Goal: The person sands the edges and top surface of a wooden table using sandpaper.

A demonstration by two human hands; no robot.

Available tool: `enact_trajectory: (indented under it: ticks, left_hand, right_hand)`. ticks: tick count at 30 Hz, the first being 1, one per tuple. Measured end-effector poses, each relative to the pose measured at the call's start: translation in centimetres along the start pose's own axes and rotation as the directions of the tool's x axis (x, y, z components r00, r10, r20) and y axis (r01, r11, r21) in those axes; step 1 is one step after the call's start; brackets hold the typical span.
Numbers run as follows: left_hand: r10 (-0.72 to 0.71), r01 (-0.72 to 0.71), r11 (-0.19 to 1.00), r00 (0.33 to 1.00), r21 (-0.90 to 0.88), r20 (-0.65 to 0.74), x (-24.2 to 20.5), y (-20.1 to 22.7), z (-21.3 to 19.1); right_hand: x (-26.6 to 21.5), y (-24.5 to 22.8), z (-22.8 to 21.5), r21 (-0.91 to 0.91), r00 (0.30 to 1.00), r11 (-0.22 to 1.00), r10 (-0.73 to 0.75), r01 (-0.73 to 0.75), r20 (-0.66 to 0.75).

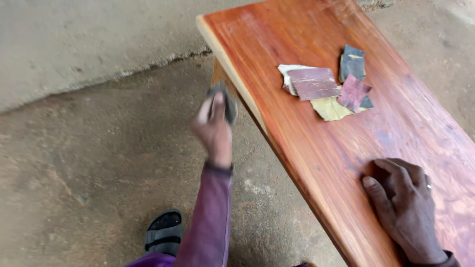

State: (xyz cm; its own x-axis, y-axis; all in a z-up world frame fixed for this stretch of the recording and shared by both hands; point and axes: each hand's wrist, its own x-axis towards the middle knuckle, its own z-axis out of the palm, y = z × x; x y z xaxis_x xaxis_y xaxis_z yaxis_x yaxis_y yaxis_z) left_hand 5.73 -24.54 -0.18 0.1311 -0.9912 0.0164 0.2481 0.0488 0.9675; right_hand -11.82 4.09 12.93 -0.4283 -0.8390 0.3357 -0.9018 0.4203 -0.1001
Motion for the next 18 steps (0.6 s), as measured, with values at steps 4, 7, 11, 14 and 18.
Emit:
enact_trajectory:
  ticks: [4,7,11,14,18]
  left_hand:
    - [-0.006,0.013,0.999,0.991,-0.05,0.133,-11.1,2.4,-3.7]
    - [0.068,-0.085,0.994,0.974,0.068,0.216,-18.0,2.5,-0.7]
    - [0.201,-0.204,0.979,0.962,0.001,0.184,-16.2,2.3,1.3]
    - [0.187,-0.198,0.978,0.974,0.072,0.129,-9.6,1.4,2.9]
    - [0.263,-0.295,0.935,0.949,0.195,0.175,-6.6,1.0,2.5]
  right_hand:
    - [0.2,-0.3,-0.5,0.055,0.999,0.998,-0.027,0.028,-0.03]
    - [0.1,-0.2,-0.7,0.08,0.999,0.996,-0.026,0.029,-0.039]
    - [0.0,0.3,-0.8,0.111,0.997,0.993,-0.042,0.048,-0.06]
    - [-0.1,0.4,-0.7,0.122,0.998,0.992,-0.038,0.045,-0.057]
    - [-0.1,0.5,-0.8,0.116,0.999,0.993,-0.012,0.016,-0.038]
